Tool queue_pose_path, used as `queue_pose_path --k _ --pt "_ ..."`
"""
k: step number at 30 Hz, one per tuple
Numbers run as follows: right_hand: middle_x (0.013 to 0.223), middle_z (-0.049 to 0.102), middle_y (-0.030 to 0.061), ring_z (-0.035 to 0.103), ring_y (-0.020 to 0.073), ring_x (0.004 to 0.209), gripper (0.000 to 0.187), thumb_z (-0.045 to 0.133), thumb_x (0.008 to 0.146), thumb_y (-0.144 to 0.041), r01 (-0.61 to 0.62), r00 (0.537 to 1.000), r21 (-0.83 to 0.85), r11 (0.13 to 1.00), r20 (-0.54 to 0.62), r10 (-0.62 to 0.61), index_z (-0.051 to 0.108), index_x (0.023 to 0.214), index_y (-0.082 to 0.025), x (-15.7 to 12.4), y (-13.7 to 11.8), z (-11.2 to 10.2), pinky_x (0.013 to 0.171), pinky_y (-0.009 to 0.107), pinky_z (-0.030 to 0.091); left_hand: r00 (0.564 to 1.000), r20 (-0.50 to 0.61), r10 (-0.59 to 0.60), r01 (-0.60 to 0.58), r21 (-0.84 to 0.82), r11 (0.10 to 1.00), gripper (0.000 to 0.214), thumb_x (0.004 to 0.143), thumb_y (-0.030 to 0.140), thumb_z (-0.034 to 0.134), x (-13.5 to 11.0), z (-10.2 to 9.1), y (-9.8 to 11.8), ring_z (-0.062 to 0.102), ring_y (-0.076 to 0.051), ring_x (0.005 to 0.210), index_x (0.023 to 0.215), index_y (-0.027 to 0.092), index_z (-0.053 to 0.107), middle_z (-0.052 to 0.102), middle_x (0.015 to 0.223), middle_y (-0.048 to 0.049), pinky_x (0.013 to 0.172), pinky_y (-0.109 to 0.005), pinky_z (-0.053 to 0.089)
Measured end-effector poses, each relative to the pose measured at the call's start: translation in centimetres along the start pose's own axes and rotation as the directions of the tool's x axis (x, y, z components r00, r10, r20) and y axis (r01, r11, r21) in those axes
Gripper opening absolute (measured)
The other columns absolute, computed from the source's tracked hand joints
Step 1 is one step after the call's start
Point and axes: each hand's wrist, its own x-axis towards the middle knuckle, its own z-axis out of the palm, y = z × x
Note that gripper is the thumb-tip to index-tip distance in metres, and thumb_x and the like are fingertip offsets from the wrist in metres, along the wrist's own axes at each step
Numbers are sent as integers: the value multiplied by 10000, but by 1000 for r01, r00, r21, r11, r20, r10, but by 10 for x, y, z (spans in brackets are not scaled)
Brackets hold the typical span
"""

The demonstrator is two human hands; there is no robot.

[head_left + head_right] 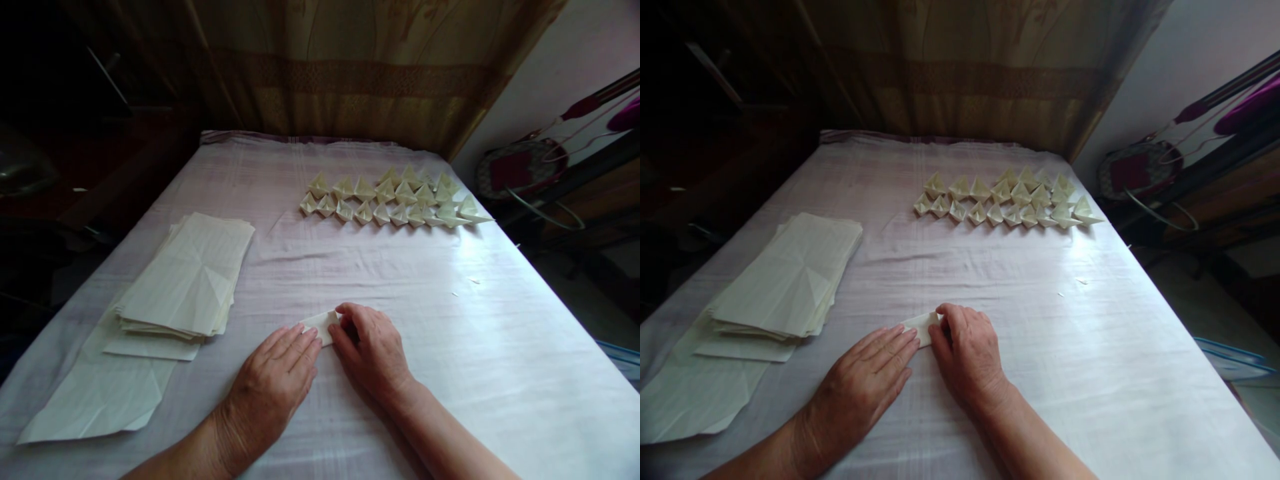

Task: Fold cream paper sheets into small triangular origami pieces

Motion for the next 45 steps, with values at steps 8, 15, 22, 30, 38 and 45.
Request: queue_pose_path --k 8,15,22,30,38,45 --pt "839 650 24 593 177 773 90 536 927 -240 19 997 -12 1000 74 -18 608 882 -212 3 -1 -4 724 294 382 999 35 -5 6 -4 1000 327 982 156 415 -2 3 1 628 -197 1166 1241 136 614 690 1246 -65 1003 -373 498" --pt "834 638 32 578 173 763 98 585 889 -253 16 995 -10 1000 100 -15 616 809 -205 4 -4 -6 716 294 374 999 48 13 -13 -1 1000 343 967 149 424 -2 3 -1 626 -208 1167 1261 146 600 679 1264 -70 1001 -391 493" --pt "867 625 42 566 212 837 100 649 805 -273 -34 994 -63 997 98 40 595 848 -200 2 -12 -8 766 333 371 1000 20 16 -16 36 999 332 970 145 414 -2 4 -1 631 -209 1158 1230 151 620 687 1252 -64 1005 -386 474" --pt "963 625 38 562 208 932 86 609 825 -243 -143 988 -28 989 59 144 593 901 -204 -9 -10 -13 854 357 346 999 9 43 -43 33 999 326 982 164 411 -1 3 -4 632 -203 1147 1232 178 620 687 1252 -58 1001 -379 463" --pt "968 652 39 581 197 928 100 563 838 -161 -163 986 34 986 41 161 644 866 -214 -10 -6 -13 878 363 374 997 -1 79 -78 49 996 321 973 149 413 2 1 -5 640 -219 1117 1217 160 621 695 1224 -76 982 -392 465" --pt "1271 643 92 544 227 1198 321 454 932 -175 23 1000 -10 1000 21 -23 633 1196 -205 -18 -7 -15 1006 401 383 997 0 81 -81 64 995 319 955 134 432 2 2 -4 638 -227 1105 1205 164 628 694 1217 -77 983 -401 446"
